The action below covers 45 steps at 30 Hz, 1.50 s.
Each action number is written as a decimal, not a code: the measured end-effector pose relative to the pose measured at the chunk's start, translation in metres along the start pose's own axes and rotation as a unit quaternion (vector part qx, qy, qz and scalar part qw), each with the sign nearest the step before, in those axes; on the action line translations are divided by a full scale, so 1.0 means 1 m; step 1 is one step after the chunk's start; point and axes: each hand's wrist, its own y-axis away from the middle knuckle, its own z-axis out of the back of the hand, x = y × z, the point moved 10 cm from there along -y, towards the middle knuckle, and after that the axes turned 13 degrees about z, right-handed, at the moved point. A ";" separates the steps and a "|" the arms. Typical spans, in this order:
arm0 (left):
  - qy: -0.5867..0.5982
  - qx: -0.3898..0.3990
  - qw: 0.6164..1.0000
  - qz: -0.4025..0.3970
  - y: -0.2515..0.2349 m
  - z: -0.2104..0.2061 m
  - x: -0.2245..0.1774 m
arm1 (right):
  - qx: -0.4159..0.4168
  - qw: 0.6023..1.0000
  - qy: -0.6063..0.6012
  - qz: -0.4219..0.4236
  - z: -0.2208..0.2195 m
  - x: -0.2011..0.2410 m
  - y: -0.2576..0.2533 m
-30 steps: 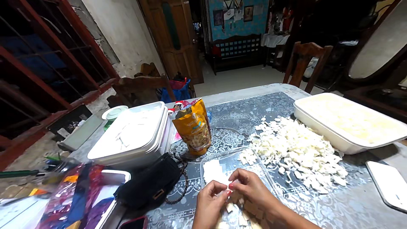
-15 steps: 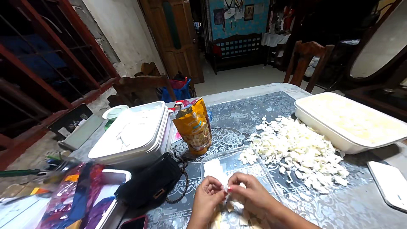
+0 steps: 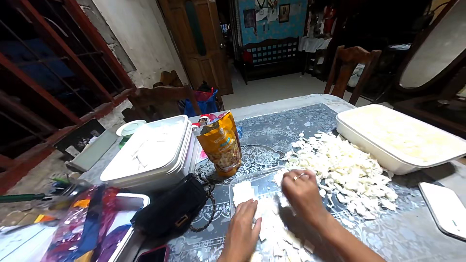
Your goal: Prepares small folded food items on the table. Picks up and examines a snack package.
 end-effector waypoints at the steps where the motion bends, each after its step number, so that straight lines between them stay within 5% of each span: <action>1: -0.029 -0.008 0.999 -0.015 0.000 -0.004 -0.002 | 0.016 0.999 0.025 -0.030 -0.001 -0.019 0.001; 5: -0.101 -0.081 0.990 -0.065 -0.002 -0.009 -0.012 | 0.162 0.976 -0.094 -0.114 -0.028 -0.048 0.016; 8: -0.105 -0.082 0.989 -0.058 -0.003 -0.007 -0.012 | 0.375 0.876 -0.267 -0.147 -0.064 -0.017 0.035; 10: -0.095 -0.071 0.992 -0.045 -0.002 -0.003 -0.010 | 0.458 0.833 -0.282 -0.130 -0.076 0.004 0.045; 13: -0.081 -0.061 0.994 -0.029 0.003 0.005 -0.010 | 0.496 0.824 -0.245 -0.122 -0.079 0.020 0.049; 22: 0.076 0.108 0.976 0.174 -0.001 0.009 0.027 | 0.466 0.792 -0.348 -0.187 -0.083 0.020 0.052; 25: 0.189 0.077 0.957 0.206 -0.005 0.018 0.037 | 0.348 0.799 -0.436 -0.226 -0.074 0.013 0.041; 30: 0.310 0.057 0.927 0.205 -0.001 0.012 0.030 | 0.219 0.692 -0.614 -0.310 -0.070 0.028 0.039; 37: 0.389 0.037 0.888 0.240 0.007 0.007 0.021 | 0.177 0.783 -0.549 -0.233 -0.065 0.035 0.035; 42: 0.398 0.068 0.885 0.231 0.005 0.007 0.019 | 0.120 0.690 -0.637 -0.323 -0.070 0.022 0.037; 45: 0.415 0.089 0.874 0.234 0.005 0.001 0.022 | 0.152 0.735 -0.605 -0.264 -0.067 0.031 0.034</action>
